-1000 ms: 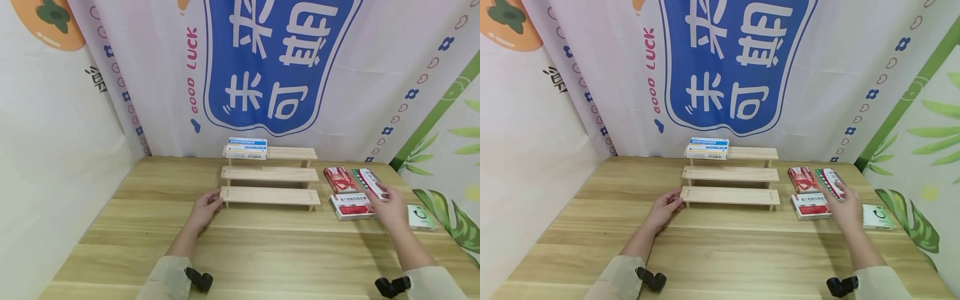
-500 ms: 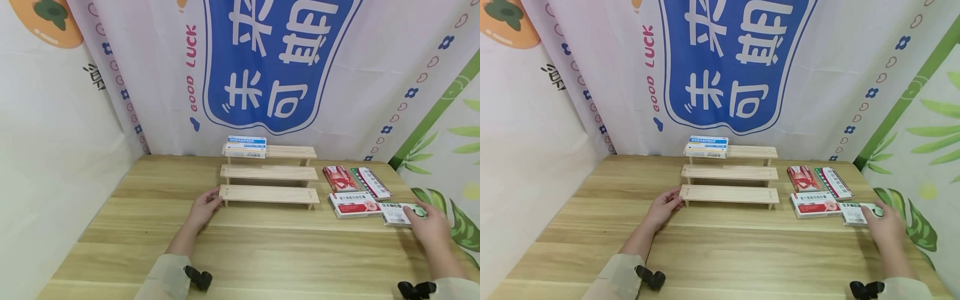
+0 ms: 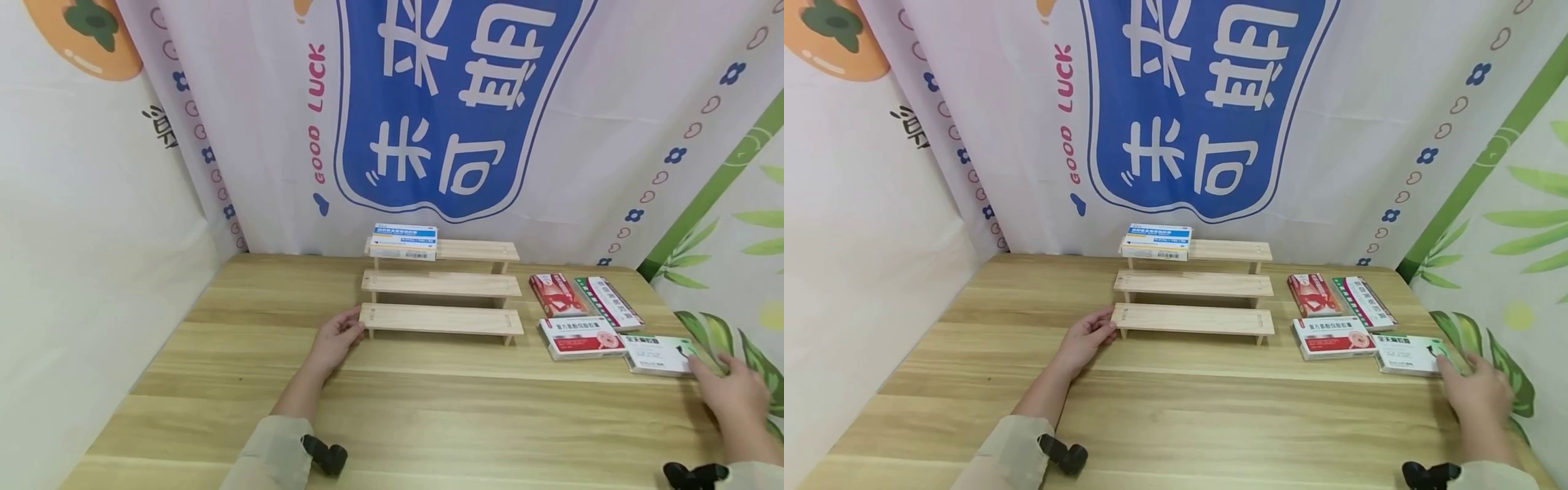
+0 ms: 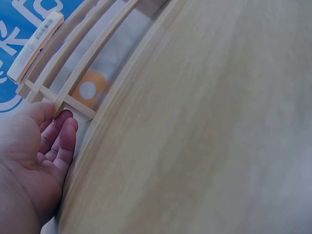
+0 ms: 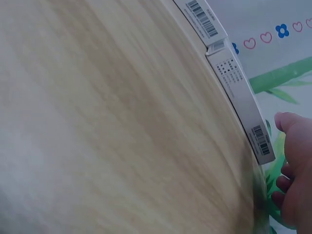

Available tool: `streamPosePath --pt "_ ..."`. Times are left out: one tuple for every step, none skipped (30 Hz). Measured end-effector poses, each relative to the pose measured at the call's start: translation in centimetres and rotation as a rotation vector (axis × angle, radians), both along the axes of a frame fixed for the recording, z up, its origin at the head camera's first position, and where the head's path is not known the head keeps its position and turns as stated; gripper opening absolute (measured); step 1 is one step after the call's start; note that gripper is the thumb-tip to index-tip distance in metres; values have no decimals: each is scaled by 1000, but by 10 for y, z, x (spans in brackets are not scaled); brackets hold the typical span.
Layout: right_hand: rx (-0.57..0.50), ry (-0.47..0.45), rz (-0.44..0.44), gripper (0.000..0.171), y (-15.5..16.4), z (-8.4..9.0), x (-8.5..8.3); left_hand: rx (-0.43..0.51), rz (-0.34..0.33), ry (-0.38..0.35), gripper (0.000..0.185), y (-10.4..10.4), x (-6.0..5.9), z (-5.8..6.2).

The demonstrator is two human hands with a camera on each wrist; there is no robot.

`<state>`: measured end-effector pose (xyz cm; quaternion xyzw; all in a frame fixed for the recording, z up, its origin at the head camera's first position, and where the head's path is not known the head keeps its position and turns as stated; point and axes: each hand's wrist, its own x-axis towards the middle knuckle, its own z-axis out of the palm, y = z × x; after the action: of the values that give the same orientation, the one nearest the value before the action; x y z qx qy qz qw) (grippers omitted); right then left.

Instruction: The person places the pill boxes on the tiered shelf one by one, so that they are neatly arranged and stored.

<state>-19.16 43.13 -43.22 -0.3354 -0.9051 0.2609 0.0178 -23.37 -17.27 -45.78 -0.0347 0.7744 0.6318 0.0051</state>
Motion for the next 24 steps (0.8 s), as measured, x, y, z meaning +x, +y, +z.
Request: streamPosePath --pt "0 -11 -12 83 0 -1 1 -1 -1 -2 40 0 0 -1" --pt "2 -22 -23 84 1 -3 3 -3 -3 -4 40 0 0 -1" --pt "3 -36 -30 84 2 -4 3 -1 -3 -10 40 0 0 -2" --pt "2 -51 -36 85 3 -5 4 0 -7 -12 40 1 0 -3" --pt "-1 -60 -35 86 4 -6 5 0 -8 -17 40 1 -1 -3" --pt "1 -67 -31 86 5 -7 5 4 -10 -16 40 1 0 -3" --pt "4 -71 -27 86 6 -7 5 6 -11 -17 40 1 0 -3" --pt "10 -79 -17 87 7 -8 5 7 -11 -17 40 1 0 -3" --pt "13 -84 -7 88 9 -9 5 8 -10 -16 40 1 0 -3" --pt "19 -87 2 88 10 -9 4 10 -10 -14 40 1 0 -3" --pt "26 -88 11 88 10 -10 4 11 -10 -14 40 1 0 -3" --pt "35 -93 20 88 11 -10 3 12 -7 -15 40 1 0 -2" --pt "41 -97 29 88 11 -11 2 13 -4 -18 40 1 0 -2" --pt "45 -103 36 88 11 -11 2 12 -3 -16 40 1 0 -2" --pt "50 -104 43 88 11 -12 1 13 0 -16 40 0 0 -2" --pt "52 -107 47 87 11 -12 1 14 2 -18 40 0 -1 -2" --pt "56 -112 53 87 11 -13 0 14 6 -19 40 0 -1 -1" --pt "58 -115 55 86 11 -12 0 12 8 -19 40 -1 -1 -1" --pt "59 -116 56 86 11 -13 -1 8 9 -15 40 0 -1 -1" --pt "59 -118 54 85 11 -13 -1 3 10 -14 40 0 -2 0" --pt "57 -113 52 85 10 -13 0 -4 8 -15 40 0 -2 0" --pt "52 -110 48 85 10 -14 0 -5 6 -13 40 -1 -2 0" --pt "49 -106 45 84 10 -14 0 -8 5 -12 41 -1 -2 0" --pt "39 -96 38 84 9 -14 1 -13 2 -12 41 -1 -1 0"
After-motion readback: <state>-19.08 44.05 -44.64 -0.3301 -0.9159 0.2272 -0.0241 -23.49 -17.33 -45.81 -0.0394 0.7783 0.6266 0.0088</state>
